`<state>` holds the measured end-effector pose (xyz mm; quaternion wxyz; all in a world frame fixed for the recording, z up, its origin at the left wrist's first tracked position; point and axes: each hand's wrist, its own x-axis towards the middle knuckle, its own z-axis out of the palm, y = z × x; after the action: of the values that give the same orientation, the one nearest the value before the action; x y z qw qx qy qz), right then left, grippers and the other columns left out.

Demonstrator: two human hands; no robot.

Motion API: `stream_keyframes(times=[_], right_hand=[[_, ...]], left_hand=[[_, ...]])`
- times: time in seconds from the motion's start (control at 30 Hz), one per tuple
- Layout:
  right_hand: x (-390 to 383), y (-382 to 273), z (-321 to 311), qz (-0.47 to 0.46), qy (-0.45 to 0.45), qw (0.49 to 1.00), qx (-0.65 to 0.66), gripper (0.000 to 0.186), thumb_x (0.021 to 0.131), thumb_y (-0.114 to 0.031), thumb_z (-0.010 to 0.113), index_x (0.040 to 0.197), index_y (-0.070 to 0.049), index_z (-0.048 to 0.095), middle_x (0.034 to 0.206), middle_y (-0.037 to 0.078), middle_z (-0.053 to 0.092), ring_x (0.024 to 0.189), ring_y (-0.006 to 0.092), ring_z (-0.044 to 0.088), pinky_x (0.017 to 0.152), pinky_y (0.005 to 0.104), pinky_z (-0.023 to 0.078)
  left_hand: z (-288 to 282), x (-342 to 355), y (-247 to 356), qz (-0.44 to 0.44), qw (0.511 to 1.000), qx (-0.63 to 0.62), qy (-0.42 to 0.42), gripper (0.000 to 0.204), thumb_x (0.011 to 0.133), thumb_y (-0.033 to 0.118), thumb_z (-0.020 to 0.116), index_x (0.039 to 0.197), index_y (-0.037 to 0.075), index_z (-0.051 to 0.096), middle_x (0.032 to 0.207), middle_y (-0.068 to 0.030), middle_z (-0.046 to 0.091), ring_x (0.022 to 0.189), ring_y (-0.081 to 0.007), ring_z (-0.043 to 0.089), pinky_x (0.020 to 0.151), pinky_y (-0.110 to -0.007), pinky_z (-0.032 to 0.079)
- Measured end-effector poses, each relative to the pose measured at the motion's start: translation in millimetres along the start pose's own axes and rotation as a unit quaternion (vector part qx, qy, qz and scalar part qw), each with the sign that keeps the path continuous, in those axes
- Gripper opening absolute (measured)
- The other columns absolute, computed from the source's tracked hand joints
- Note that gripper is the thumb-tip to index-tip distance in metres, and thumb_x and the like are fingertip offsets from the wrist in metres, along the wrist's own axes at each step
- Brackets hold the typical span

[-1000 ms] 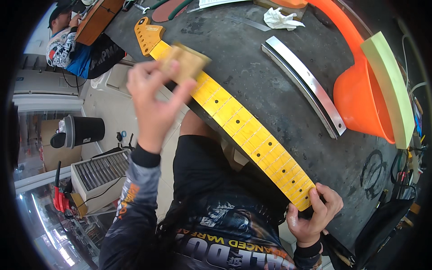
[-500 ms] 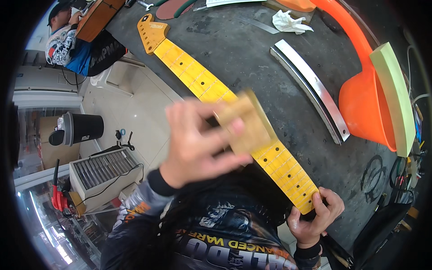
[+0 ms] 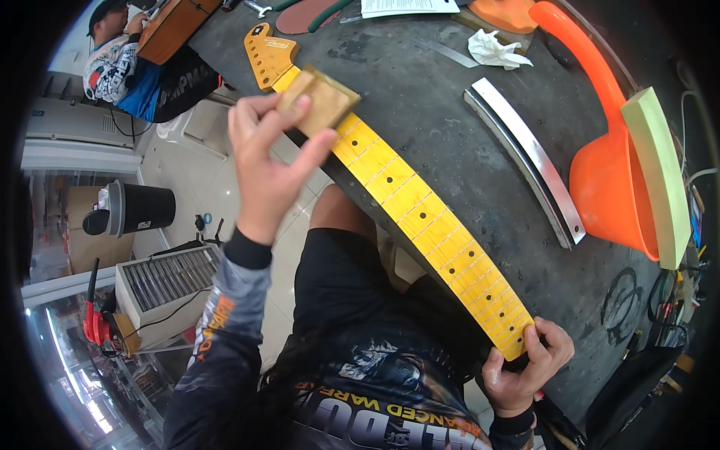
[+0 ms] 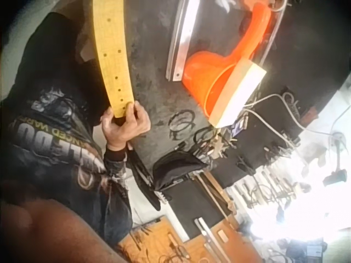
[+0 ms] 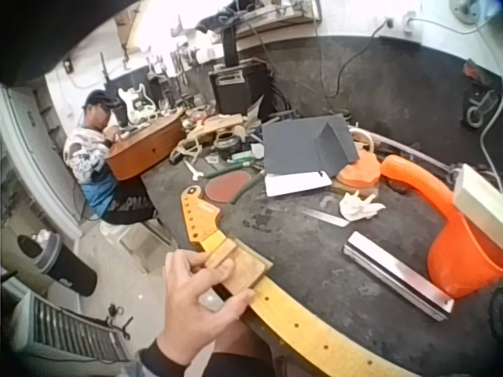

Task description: Sanding the fretboard of a guitar neck using a sanding block.

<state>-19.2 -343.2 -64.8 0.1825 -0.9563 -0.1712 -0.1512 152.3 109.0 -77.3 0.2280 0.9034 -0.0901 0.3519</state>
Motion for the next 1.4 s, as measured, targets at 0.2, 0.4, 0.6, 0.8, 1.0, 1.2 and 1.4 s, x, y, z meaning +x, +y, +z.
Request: stream_keyframes(times=[0.2, 0.4, 0.6, 0.8, 1.0, 1.2, 1.4], right_hand=[[-5, 0, 1, 0.006, 0.006, 1.0, -0.007, 0.061, 0.09, -0.025, 0.083, 0.147, -0.011, 0.065, 0.138, 0.019, 0.067, 0.126, 0.0383, 0.064, 0.112, 0.0551, 0.048], [-1, -1, 2, 0.004, 0.002, 1.0, 0.001, 0.06, 0.092, -0.028, 0.083, 0.147, -0.011, 0.065, 0.139, 0.019, 0.067, 0.126, 0.0384, 0.063, 0.112, 0.0556, 0.048], [-6, -3, -3, 0.013, -0.005, 1.0, -0.008, 0.054, 0.099, -0.027, 0.081, 0.146, -0.008, 0.065, 0.142, 0.021, 0.063, 0.133, 0.0397, 0.061, 0.118, 0.0544, 0.049], [-7, 1, 4, 0.003, 0.009, 1.0, -0.014, 0.058, 0.096, -0.032, 0.082, 0.147, -0.01, 0.065, 0.138, 0.019, 0.065, 0.127, 0.0386, 0.062, 0.113, 0.0559, 0.049], [-4, -2, 3, 0.015, 0.007, 1.0, -0.002, 0.057, 0.096, -0.032, 0.082, 0.144, -0.009, 0.065, 0.137, 0.02, 0.064, 0.127, 0.0379, 0.062, 0.112, 0.0561, 0.049], [-12, 2, 4, 0.021, 0.013, 1.0, -0.004, 0.055, 0.098, -0.036, 0.08, 0.144, -0.009, 0.064, 0.137, 0.019, 0.063, 0.128, 0.0384, 0.06, 0.111, 0.0563, 0.049], [-10, 2, 6, 0.02, 0.004, 1.0, -0.004, 0.055, 0.103, -0.042, 0.079, 0.146, -0.012, 0.062, 0.139, 0.018, 0.061, 0.128, 0.038, 0.059, 0.111, 0.0569, 0.048]], left_hand=[[-1, -31, 86, 0.047, 0.985, -0.128, -0.109, 0.044, 0.084, 0.043, 0.101, 0.122, 0.024, 0.088, 0.129, -0.0097, 0.074, 0.114, -0.0339, 0.066, 0.103, -0.051, 0.045], [6, -16, 27, -0.008, 0.997, -0.071, -0.038, 0.046, 0.085, 0.041, 0.101, 0.125, 0.023, 0.087, 0.131, -0.0108, 0.072, 0.12, -0.0356, 0.063, 0.102, -0.053, 0.046], [-3, -3, 9, 0.037, 0.999, 0.015, -0.035, 0.056, 0.08, 0.037, 0.107, 0.13, 0.018, 0.088, 0.126, -0.0127, 0.073, 0.113, -0.0336, 0.065, 0.098, -0.048, 0.051], [0, -37, 92, 0.027, 0.985, -0.136, -0.108, 0.059, 0.077, 0.041, 0.107, 0.13, 0.022, 0.088, 0.127, -0.0109, 0.074, 0.113, -0.0338, 0.065, 0.096, -0.05, 0.05], [0, 2, -9, -0.016, 1.0, 0.02, 0.003, 0.051, 0.084, 0.032, 0.103, 0.131, 0.018, 0.089, 0.125, -0.012, 0.073, 0.119, -0.0351, 0.064, 0.098, -0.046, 0.051], [1, -30, 81, 0.041, 0.987, -0.114, -0.102, 0.056, 0.08, 0.048, 0.104, 0.129, 0.026, 0.088, 0.135, -0.0116, 0.075, 0.114, -0.0342, 0.065, 0.094, -0.049, 0.048], [11, -16, 42, -0.005, 0.995, -0.075, -0.058, 0.059, 0.083, 0.035, 0.104, 0.137, 0.02, 0.085, 0.126, -0.0124, 0.071, 0.117, -0.032, 0.063, 0.093, -0.043, 0.053]])
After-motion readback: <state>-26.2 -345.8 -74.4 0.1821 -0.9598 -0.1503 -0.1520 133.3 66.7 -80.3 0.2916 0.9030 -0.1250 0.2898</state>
